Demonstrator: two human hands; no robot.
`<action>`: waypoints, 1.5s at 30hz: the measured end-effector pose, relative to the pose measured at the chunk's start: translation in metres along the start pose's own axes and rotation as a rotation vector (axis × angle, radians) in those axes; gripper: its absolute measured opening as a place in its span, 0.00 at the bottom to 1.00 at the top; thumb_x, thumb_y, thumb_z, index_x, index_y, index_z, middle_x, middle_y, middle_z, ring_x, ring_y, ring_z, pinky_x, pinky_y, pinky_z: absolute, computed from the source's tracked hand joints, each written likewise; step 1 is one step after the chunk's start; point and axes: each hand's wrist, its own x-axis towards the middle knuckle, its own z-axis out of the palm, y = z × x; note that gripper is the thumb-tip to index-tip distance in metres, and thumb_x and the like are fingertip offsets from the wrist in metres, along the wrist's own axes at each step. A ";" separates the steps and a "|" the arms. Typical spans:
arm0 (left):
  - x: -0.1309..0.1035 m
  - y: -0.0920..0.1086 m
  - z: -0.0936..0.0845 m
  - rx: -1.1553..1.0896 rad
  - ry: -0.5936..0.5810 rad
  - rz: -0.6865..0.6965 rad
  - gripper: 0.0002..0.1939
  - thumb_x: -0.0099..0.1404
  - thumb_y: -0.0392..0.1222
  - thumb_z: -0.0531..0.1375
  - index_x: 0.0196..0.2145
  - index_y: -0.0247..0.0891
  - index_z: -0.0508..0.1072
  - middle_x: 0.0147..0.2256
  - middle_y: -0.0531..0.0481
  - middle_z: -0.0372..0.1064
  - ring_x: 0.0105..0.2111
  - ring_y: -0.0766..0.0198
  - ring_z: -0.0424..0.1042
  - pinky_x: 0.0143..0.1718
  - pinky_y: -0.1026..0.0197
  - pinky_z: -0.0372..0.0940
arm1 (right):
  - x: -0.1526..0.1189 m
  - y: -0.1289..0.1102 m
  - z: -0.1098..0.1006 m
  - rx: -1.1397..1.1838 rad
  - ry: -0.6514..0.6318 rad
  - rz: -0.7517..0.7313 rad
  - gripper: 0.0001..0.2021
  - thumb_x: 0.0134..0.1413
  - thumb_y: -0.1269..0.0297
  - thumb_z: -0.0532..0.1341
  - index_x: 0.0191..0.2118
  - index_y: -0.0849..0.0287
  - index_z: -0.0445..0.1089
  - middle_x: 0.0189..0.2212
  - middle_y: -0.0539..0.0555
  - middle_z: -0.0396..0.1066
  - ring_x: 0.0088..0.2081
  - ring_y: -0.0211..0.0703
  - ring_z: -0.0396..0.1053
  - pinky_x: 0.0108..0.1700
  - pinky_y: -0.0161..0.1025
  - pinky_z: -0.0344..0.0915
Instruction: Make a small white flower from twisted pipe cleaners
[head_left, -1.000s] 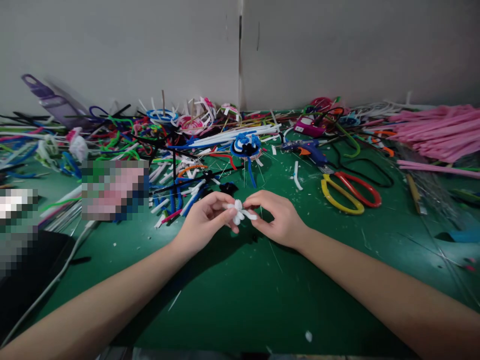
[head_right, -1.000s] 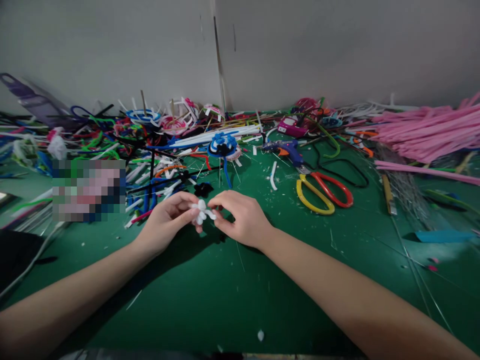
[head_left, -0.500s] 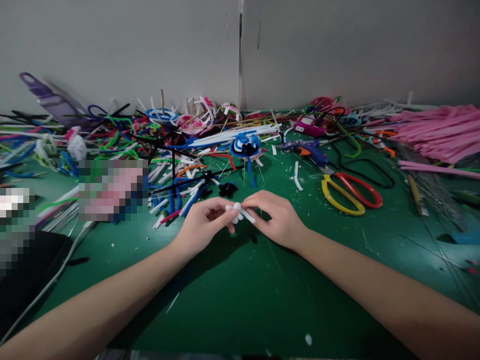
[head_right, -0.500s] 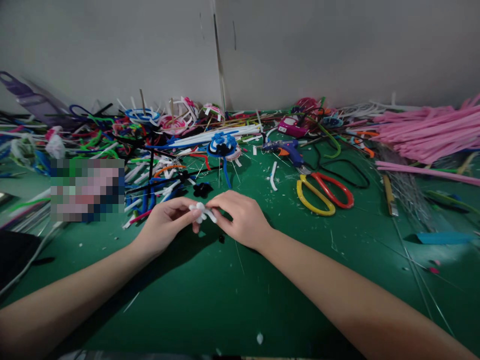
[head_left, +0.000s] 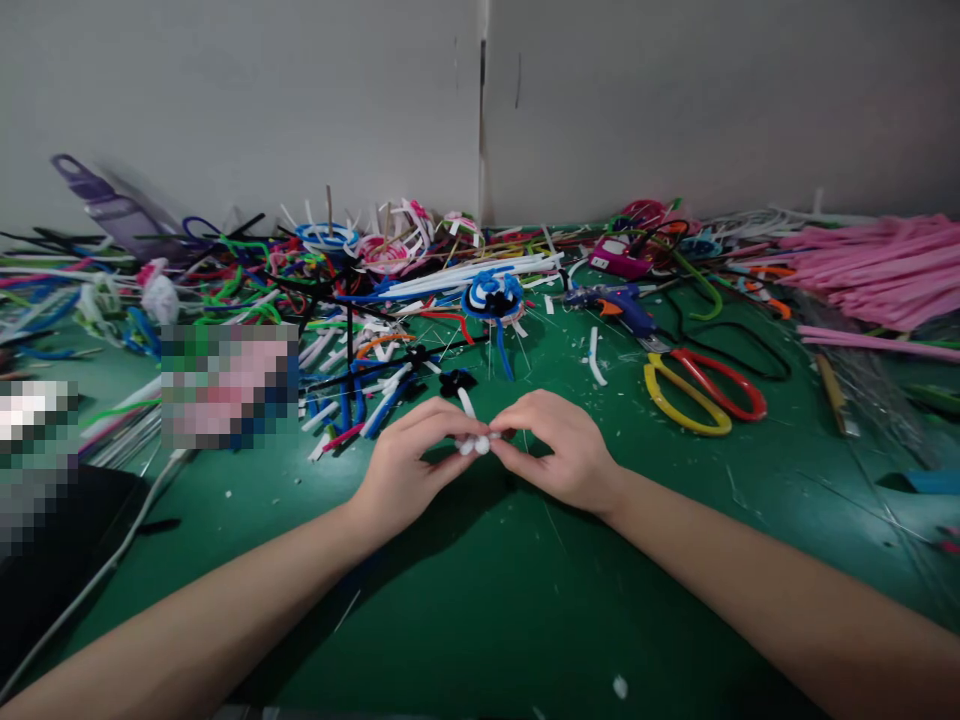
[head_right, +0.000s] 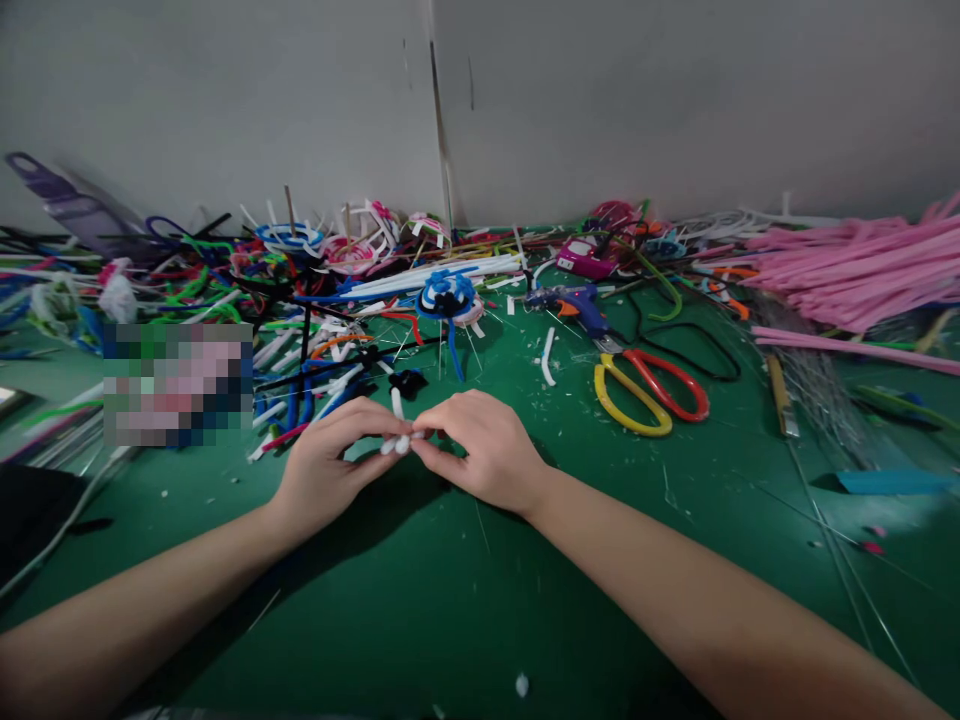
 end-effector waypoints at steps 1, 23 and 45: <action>0.000 0.000 0.000 0.001 0.001 -0.002 0.07 0.62 0.31 0.60 0.38 0.38 0.73 0.33 0.49 0.70 0.33 0.66 0.70 0.35 0.64 0.67 | 0.000 0.000 0.000 -0.002 0.003 0.001 0.03 0.57 0.67 0.59 0.37 0.58 0.68 0.28 0.51 0.73 0.31 0.38 0.70 0.35 0.37 0.64; 0.001 -0.002 0.000 -0.070 -0.025 -0.106 0.05 0.62 0.33 0.59 0.36 0.39 0.74 0.35 0.48 0.71 0.37 0.63 0.71 0.38 0.61 0.68 | -0.003 -0.002 0.001 -0.020 -0.059 0.099 0.03 0.55 0.69 0.58 0.34 0.61 0.70 0.26 0.51 0.73 0.28 0.37 0.69 0.31 0.36 0.63; 0.002 0.004 0.002 -0.385 -0.045 -0.438 0.03 0.58 0.36 0.64 0.32 0.37 0.75 0.29 0.51 0.71 0.29 0.67 0.71 0.31 0.66 0.66 | 0.002 -0.009 -0.001 0.819 -0.193 0.714 0.06 0.54 0.65 0.61 0.29 0.62 0.68 0.19 0.47 0.67 0.20 0.29 0.63 0.24 0.29 0.63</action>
